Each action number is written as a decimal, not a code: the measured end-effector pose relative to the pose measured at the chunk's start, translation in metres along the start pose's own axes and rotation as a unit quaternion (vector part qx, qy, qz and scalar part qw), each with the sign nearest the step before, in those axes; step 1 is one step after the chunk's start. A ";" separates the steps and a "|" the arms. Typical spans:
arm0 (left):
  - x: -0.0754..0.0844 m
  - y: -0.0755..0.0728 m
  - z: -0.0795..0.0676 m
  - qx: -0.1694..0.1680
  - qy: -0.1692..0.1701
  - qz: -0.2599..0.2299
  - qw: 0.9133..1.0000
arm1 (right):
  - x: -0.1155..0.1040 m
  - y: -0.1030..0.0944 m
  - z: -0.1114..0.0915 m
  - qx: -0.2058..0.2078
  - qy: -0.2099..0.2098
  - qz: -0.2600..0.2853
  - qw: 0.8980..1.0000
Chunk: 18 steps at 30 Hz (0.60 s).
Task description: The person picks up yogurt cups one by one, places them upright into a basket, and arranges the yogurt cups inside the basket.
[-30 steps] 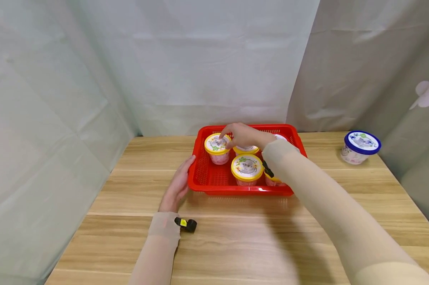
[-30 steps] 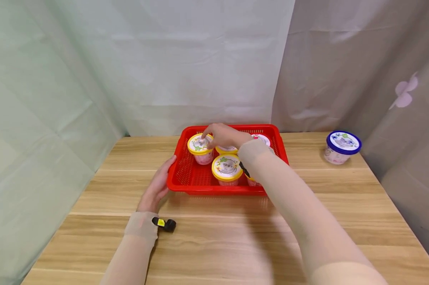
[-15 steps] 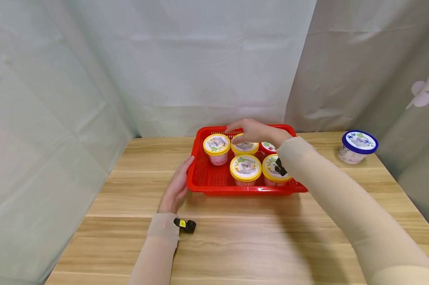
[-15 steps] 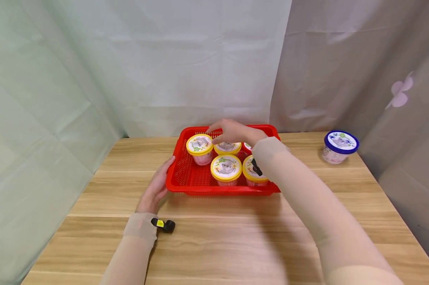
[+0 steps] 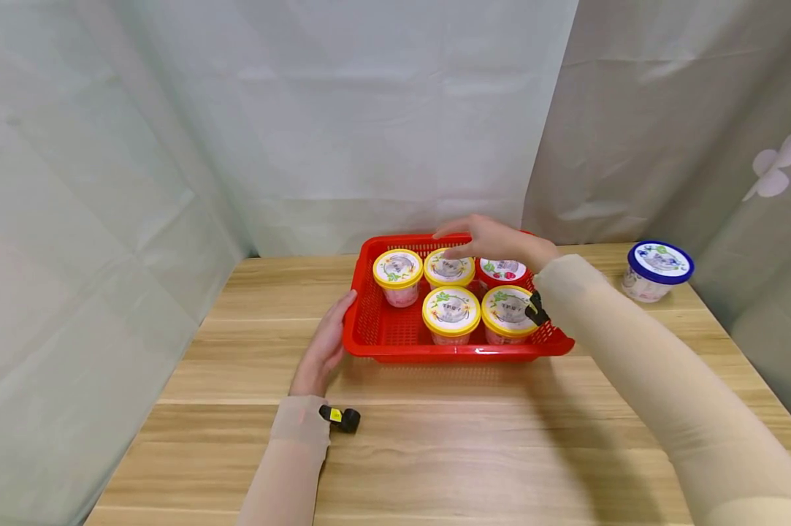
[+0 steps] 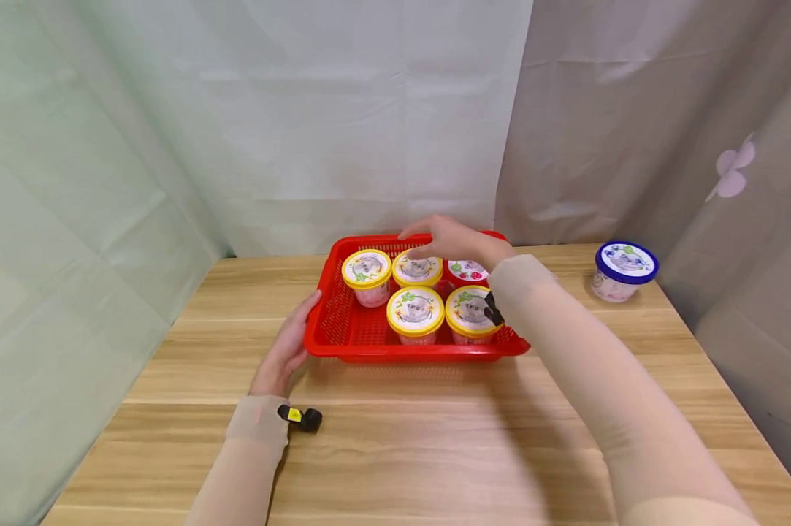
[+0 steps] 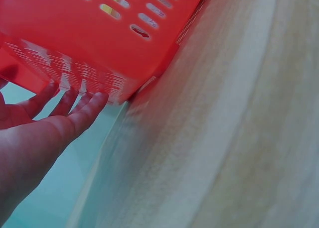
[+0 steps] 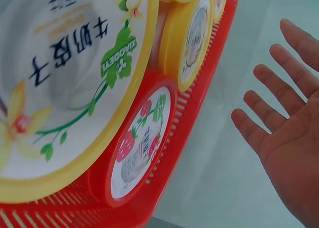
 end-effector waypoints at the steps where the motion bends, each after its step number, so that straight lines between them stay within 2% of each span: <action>1: 0.000 0.000 0.000 0.000 0.000 0.002 1.000 | 0.001 -0.001 -0.001 0.002 -0.001 0.005 1.000; 10: 0.000 -0.001 0.001 -0.001 0.006 0.000 1.000 | 0.010 -0.011 -0.015 0.022 0.016 0.043 0.999; 18: -0.001 -0.004 0.001 -0.002 0.006 -0.005 1.000 | 0.016 -0.020 -0.026 0.039 0.016 0.050 0.998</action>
Point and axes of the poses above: each hand's wrist, its own z-axis towards the middle knuckle, its own y-axis out of the palm, x = y × z, the point moved 1 cm from there along z, towards the middle knuckle, and after that the axes turned 12 degrees about z, right-handed, at the moved point
